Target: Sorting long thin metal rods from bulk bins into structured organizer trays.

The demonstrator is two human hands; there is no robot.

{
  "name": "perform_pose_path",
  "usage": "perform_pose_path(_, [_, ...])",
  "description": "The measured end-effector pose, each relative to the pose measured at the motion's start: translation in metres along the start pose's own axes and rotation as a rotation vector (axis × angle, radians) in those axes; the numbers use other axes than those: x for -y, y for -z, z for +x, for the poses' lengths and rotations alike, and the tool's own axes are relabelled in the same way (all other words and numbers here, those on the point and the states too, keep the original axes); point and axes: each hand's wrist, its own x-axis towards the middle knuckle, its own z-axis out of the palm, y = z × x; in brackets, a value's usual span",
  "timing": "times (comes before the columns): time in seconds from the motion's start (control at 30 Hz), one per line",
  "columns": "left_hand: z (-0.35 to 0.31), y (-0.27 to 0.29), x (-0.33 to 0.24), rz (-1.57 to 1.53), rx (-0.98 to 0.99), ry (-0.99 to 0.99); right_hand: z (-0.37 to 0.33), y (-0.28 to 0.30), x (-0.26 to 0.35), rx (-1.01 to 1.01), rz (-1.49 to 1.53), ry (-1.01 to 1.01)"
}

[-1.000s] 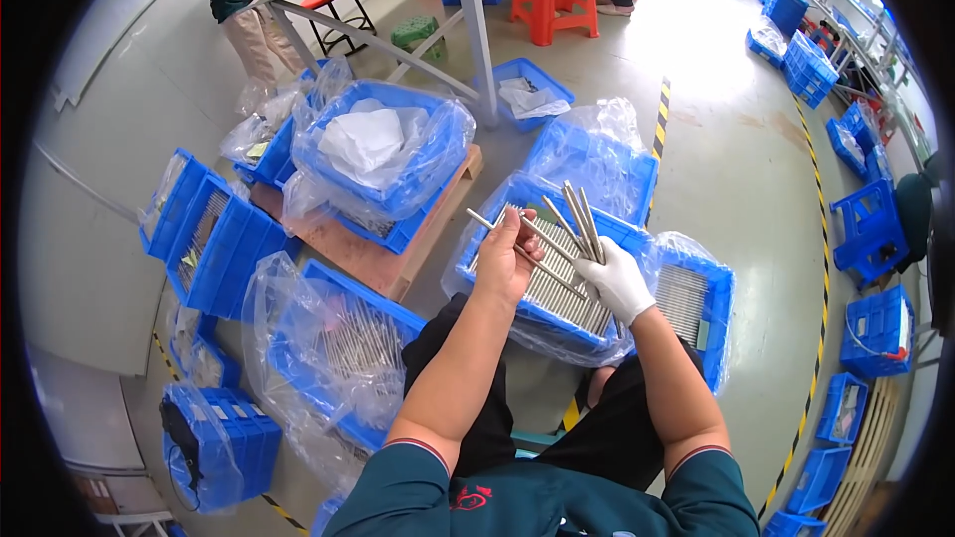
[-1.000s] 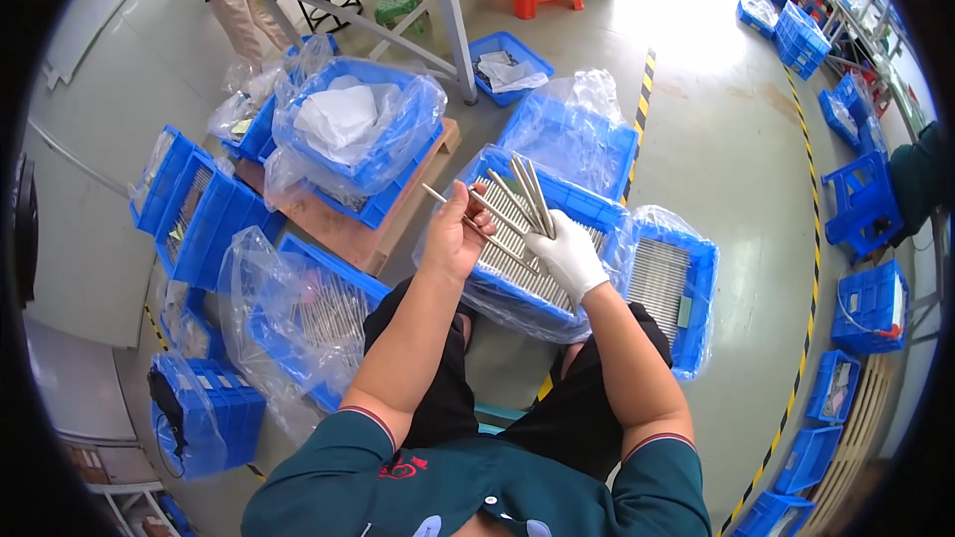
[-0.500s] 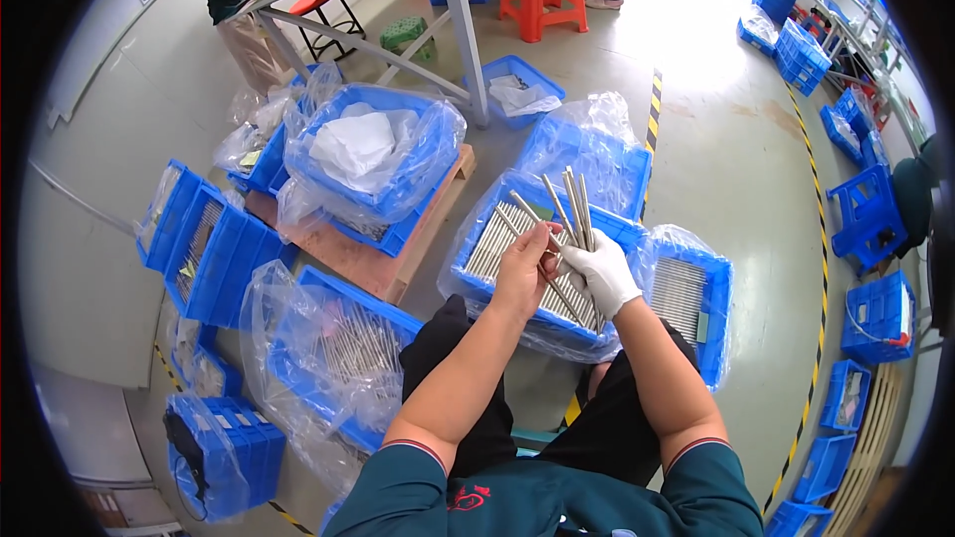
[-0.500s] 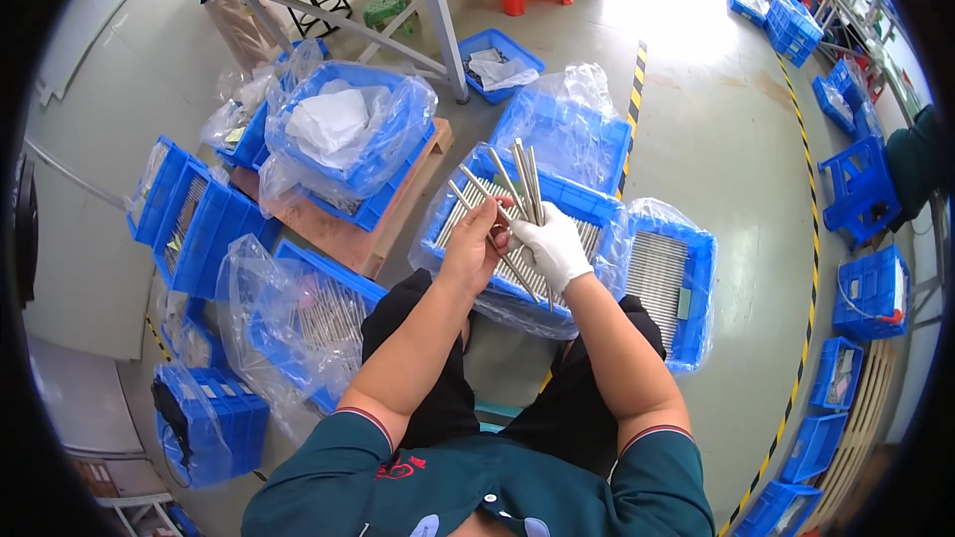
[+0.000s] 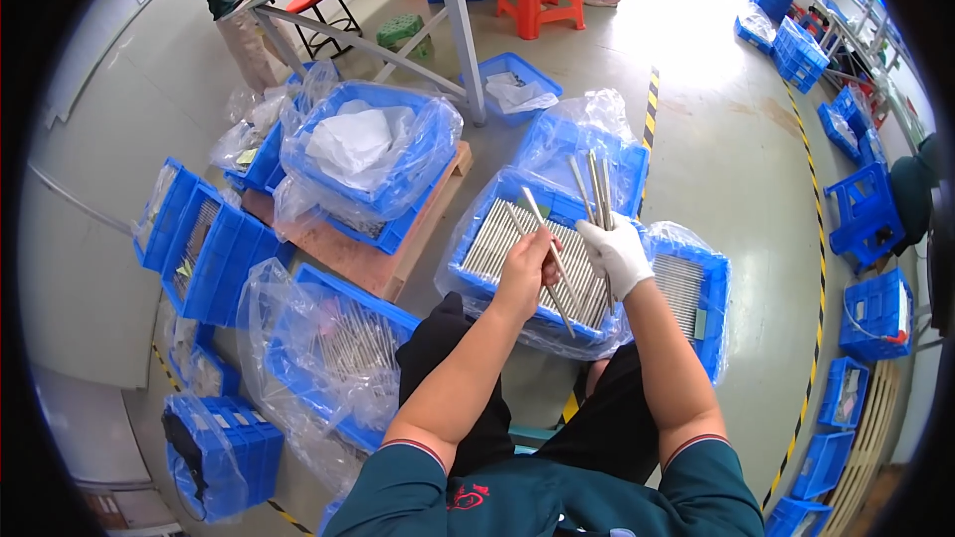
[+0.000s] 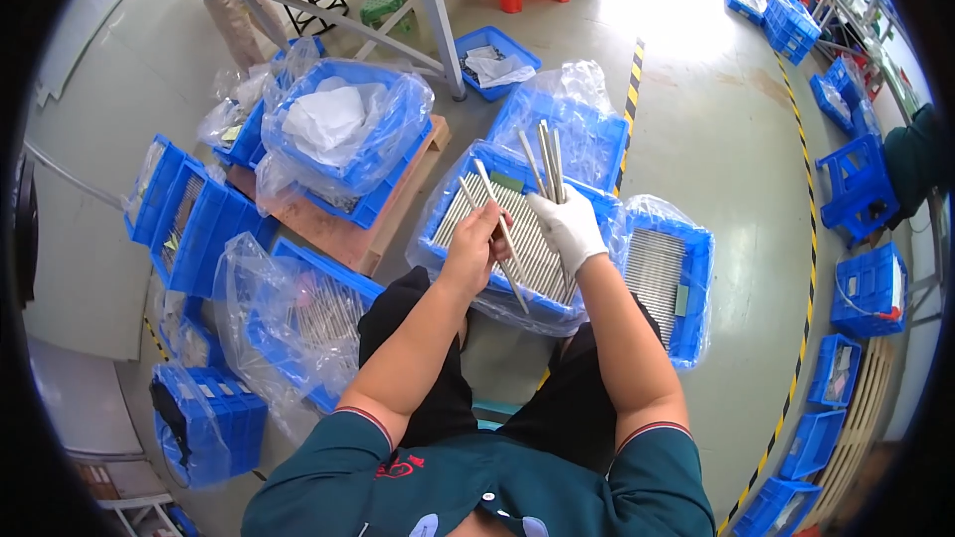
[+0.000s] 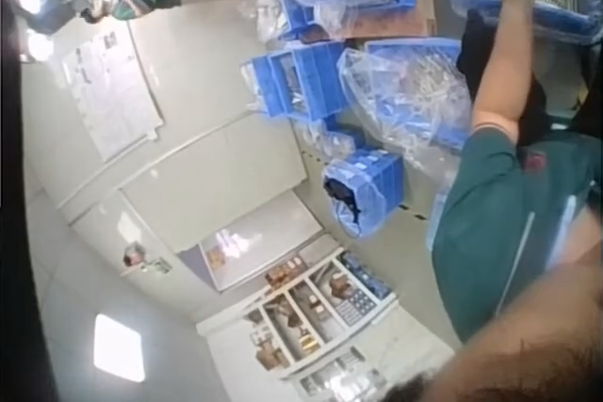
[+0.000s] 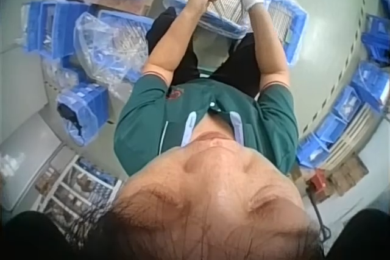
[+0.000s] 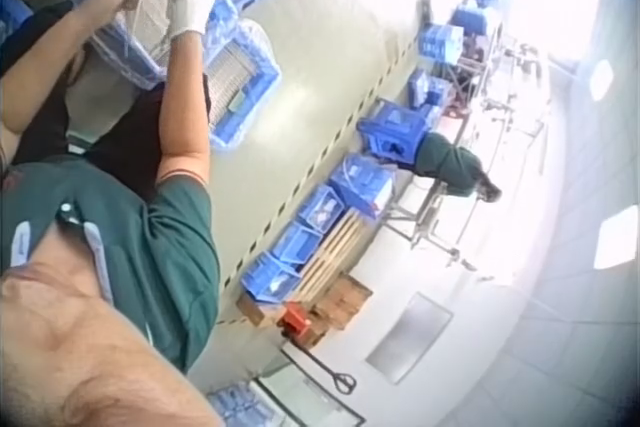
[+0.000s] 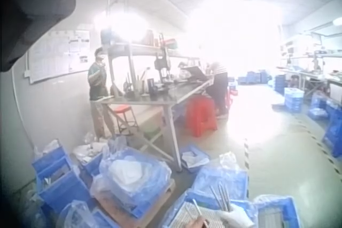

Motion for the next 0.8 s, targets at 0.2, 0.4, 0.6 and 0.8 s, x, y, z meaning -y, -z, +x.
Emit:
perform_pose_path(0.2, [-0.006,-0.014,0.006,-0.065,0.187,0.315,-0.006,0.006,0.005,0.172,0.289,-0.221])
perform_pose_path(0.4, [-0.01,-0.014,0.009,0.091,0.274,0.466,0.023,0.011,-0.006,-0.199,0.211,-0.021])
perform_pose_path(0.6, [-0.016,0.001,-0.005,0.033,0.473,0.46,0.053,0.084,0.0,-0.171,0.638,-0.009])
perform_pose_path(0.8, [-0.001,0.0,-0.002,-0.242,0.348,0.389,0.004,0.031,0.01,0.073,0.27,-0.178])
